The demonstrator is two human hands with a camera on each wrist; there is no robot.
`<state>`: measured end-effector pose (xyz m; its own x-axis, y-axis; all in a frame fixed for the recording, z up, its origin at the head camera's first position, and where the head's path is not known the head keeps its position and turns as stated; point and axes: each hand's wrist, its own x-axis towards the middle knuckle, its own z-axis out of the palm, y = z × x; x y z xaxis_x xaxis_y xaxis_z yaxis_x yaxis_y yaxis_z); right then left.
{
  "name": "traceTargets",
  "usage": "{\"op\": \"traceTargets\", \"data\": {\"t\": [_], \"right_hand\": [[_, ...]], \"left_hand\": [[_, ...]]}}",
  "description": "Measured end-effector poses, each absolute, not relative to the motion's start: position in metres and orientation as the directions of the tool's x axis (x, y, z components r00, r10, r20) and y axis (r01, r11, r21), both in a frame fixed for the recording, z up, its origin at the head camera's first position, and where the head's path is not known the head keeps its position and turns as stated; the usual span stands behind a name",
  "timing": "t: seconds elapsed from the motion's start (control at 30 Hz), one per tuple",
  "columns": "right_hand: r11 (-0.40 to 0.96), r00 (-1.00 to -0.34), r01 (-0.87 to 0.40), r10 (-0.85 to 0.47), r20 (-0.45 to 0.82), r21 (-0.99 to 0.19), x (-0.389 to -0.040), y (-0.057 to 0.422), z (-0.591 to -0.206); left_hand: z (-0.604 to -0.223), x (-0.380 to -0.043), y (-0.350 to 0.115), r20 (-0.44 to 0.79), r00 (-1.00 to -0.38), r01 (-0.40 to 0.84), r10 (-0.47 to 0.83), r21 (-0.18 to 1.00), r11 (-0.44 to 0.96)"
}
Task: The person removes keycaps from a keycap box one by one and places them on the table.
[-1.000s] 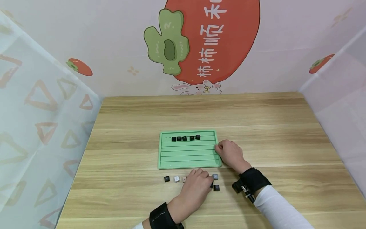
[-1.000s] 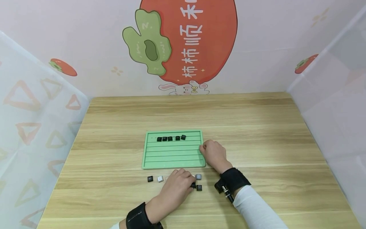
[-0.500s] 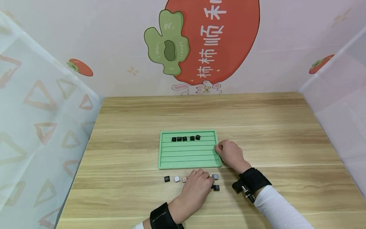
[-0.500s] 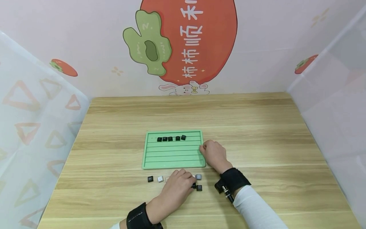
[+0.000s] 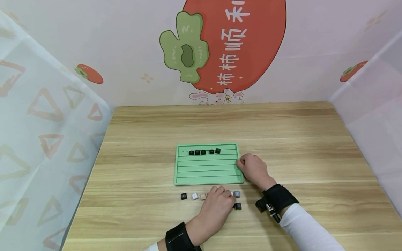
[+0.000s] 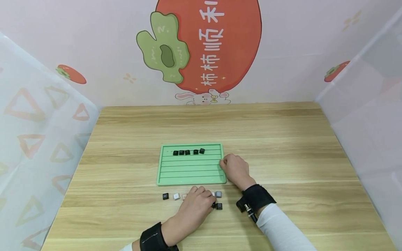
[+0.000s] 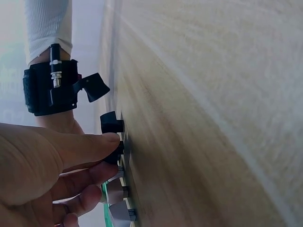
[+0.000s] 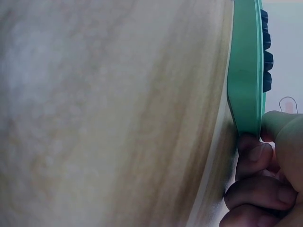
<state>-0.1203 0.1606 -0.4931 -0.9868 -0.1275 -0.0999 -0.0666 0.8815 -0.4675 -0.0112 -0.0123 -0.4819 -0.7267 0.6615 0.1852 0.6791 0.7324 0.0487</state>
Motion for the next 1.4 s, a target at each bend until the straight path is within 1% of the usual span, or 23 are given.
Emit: {"op": "traceTargets", "data": {"t": [0.23,0.7,1.1,1.4], "right_hand": [[0.88,-0.987,-0.069,-0.128,-0.095,-0.47,-0.12,0.161,-0.494],[0.878,-0.988,-0.073,-0.129,-0.087,-0.474,-0.12,0.161,-0.495],[0.881,-0.986,-0.053,-0.12,-0.114,-0.469,-0.121,0.161,-0.494],[0.882,-0.986,-0.052,-0.119,-0.115,-0.469,-0.121,0.161,-0.495]], "left_hand": [[-0.483,-0.011,-0.012,0.171,-0.722,0.685,0.67,0.049,0.727],[-0.482,-0.01,-0.011,0.189,-0.724,0.681,0.663,0.044,0.731],[-0.477,-0.013,-0.012,0.158,-0.743,0.668,0.651,0.117,0.735],[-0.472,-0.023,-0.016,0.171,-0.778,0.627,0.604,0.156,0.763]]}}
